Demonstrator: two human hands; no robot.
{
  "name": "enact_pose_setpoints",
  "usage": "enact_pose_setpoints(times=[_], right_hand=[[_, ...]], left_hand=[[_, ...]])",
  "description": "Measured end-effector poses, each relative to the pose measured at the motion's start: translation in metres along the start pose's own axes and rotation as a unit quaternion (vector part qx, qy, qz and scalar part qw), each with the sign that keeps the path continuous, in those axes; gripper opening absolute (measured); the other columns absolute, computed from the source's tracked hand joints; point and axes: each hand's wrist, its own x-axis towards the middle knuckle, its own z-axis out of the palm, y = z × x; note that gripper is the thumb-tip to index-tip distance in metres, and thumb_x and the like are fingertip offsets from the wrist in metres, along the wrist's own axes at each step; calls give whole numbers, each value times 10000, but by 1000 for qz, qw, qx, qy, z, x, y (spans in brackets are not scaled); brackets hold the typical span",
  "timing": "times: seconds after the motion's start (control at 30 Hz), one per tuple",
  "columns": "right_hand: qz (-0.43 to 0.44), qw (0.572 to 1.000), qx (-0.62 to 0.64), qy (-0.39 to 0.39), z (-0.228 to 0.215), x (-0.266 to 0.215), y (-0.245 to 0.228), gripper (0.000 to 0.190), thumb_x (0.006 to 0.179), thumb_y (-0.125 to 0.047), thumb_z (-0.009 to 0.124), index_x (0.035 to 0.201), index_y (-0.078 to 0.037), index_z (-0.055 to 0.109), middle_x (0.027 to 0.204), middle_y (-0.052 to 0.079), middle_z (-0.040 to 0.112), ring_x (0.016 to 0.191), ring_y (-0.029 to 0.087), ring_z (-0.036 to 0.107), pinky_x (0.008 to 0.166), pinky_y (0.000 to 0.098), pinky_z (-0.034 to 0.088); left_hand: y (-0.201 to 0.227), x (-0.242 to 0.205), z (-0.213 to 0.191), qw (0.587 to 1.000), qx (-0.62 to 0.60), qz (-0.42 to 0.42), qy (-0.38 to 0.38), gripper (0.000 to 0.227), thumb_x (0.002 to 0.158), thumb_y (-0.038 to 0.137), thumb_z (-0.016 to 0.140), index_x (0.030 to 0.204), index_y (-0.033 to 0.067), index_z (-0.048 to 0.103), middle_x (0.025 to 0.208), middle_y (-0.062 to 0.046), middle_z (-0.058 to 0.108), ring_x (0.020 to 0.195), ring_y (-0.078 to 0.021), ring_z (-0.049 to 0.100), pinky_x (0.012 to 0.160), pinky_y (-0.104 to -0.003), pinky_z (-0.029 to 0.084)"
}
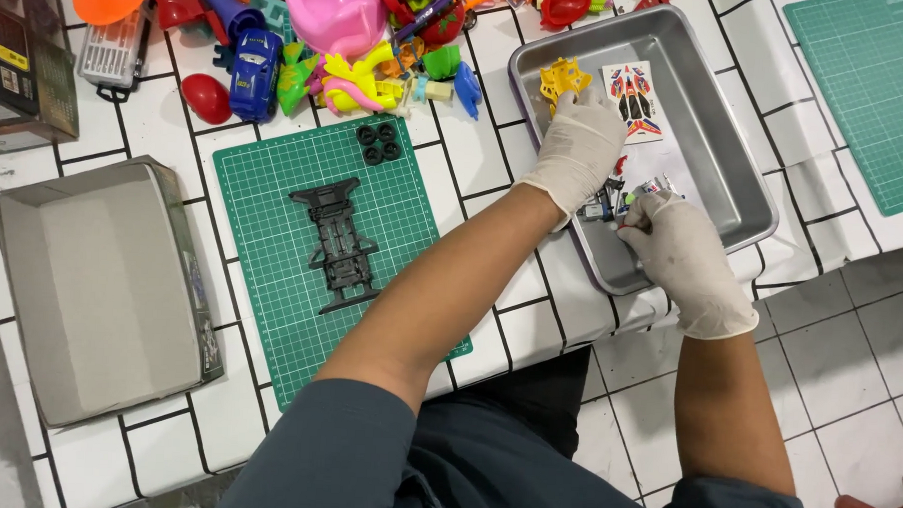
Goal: The person assembles a model by placing a black chassis on a green cutting mat, then adding small black wheels, red and white components, and a yellow body shell. They handle each piece individually, positioning them on the mat and occasionally picking up items from a nearby metal tray.
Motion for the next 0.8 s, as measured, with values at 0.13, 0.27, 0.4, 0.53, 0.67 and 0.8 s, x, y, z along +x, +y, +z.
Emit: enact_pose_setpoints(times=[0.13, 0.27, 0.4, 0.53, 0.67, 0.8], right_hand=[[37, 998, 49, 5, -8, -14, -8, 113, 899, -109, 640, 789, -94, 617, 688, 40, 616, 590, 179, 488, 597, 333, 412], [47, 997, 27, 52, -16, -23, 5, 103, 891, -129, 711, 817, -103, 644, 685, 32, 612, 622, 179, 516, 622, 337, 431], [77, 994, 58, 50, -22, -24, 6, 166, 902, -98, 739, 1066, -115, 729, 869, -29, 708, 742, 124, 608, 694, 293, 496], [87, 996, 27, 16, -19, -26, -1, 142, 913, -161, 730, 1041, -144, 788, 925, 60, 761, 818, 183, 660, 774, 317, 490], [77, 997, 17, 24, -15, -24, -5, 351, 933, -153, 646, 1273, -136, 728, 1155, 95, 762, 1043, 268, 702, 954, 359, 493], [89, 996, 15, 21, -9, -16, 2, 378, 922, -154, 631, 1284, -135, 736, 943, 58, 738, 834, 265, 667, 821, 360, 498]], left_hand=[[1, 3, 7, 1000, 7, -4, 9, 299, 810, 49, 622, 1018, 203, 771, 981, -1, 650, 993, -275, 578, 843, -459, 462], [-1, 1, -4, 1000, 14, 10, -7, 300, 813, 25, 624, 1042, 159, 765, 965, -12, 654, 1023, -271, 566, 889, -465, 469], [-4, -6, -17, 998, 44, 37, -1, 234, 821, 94, 677, 953, 251, 791, 982, -4, 682, 1075, -295, 576, 1009, -509, 430], [-5, -7, -22, 997, 44, 58, -10, 260, 839, 46, 663, 973, 237, 779, 936, -2, 686, 1082, -276, 574, 1118, -579, 384], [-2, -9, -16, 996, 49, 21, 77, 218, 784, 89, 709, 942, 222, 780, 887, 6, 658, 963, -264, 599, 1040, -508, 427], [-3, -19, -32, 995, -19, 30, 96, 248, 803, 85, 654, 933, 274, 748, 910, 1, 657, 1000, -280, 610, 984, -480, 457]])
